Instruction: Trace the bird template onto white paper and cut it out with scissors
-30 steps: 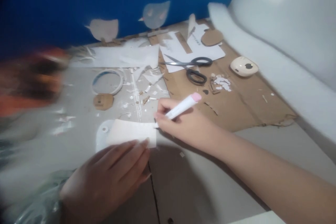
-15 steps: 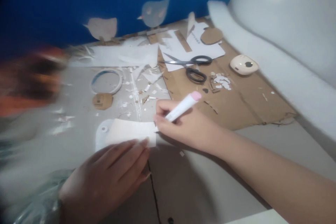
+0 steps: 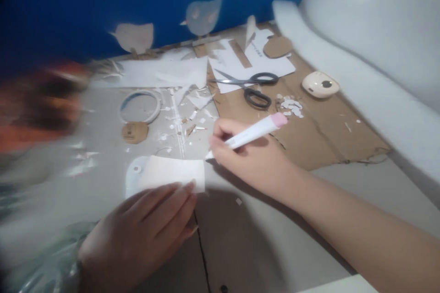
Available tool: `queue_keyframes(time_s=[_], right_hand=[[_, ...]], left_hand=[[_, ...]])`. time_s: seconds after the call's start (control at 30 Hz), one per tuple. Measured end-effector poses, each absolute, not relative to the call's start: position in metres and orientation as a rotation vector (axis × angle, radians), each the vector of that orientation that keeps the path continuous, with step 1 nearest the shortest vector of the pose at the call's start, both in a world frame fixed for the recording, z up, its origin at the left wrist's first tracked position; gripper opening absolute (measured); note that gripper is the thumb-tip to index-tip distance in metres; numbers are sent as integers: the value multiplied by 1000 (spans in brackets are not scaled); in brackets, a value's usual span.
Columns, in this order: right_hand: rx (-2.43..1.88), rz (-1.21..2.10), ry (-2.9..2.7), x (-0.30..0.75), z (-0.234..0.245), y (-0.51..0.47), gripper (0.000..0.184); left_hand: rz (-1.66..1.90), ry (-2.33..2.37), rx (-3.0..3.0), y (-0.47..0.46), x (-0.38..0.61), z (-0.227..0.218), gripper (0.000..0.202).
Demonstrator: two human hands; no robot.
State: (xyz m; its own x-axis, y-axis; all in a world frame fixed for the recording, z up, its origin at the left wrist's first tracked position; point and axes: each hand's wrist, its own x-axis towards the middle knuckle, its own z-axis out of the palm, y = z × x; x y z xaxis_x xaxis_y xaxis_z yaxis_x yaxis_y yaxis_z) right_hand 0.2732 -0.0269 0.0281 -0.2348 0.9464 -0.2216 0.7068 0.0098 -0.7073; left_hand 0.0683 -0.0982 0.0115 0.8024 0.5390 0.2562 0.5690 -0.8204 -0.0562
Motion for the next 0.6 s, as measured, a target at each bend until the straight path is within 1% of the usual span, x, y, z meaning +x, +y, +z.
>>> queue_keyframes(time_s=[0.07, 0.17, 0.2, 0.3, 0.43, 0.5, 0.6], right_hand=[[-1632, 1083, -2021, 274, 30, -27, 18], [-1581, 1100, -2002, 273, 35, -26, 13], [-1586, 1099, -1974, 273, 36, -25, 14], [-1640, 1094, -1933, 273, 35, -24, 27], [-1704, 1056, -1961, 275, 29, -24, 32], [-1683, 1071, -2013, 276, 28, -25, 30], [-1584, 1023, -2078, 275, 30, -28, 21]], left_hand=[[-341, -887, -2857, -98, 68, 11, 30], [-351, -902, -2864, -95, 68, 10, 28], [-370, -911, -2871, -94, 68, 10, 26], [-514, -961, -2876, -91, 70, 10, 20], [-754, -962, -2789, -90, 73, 11, 12], [-791, -949, -2768, -90, 75, 13, 10], [-635, -1038, -2861, -89, 78, 18, 18]])
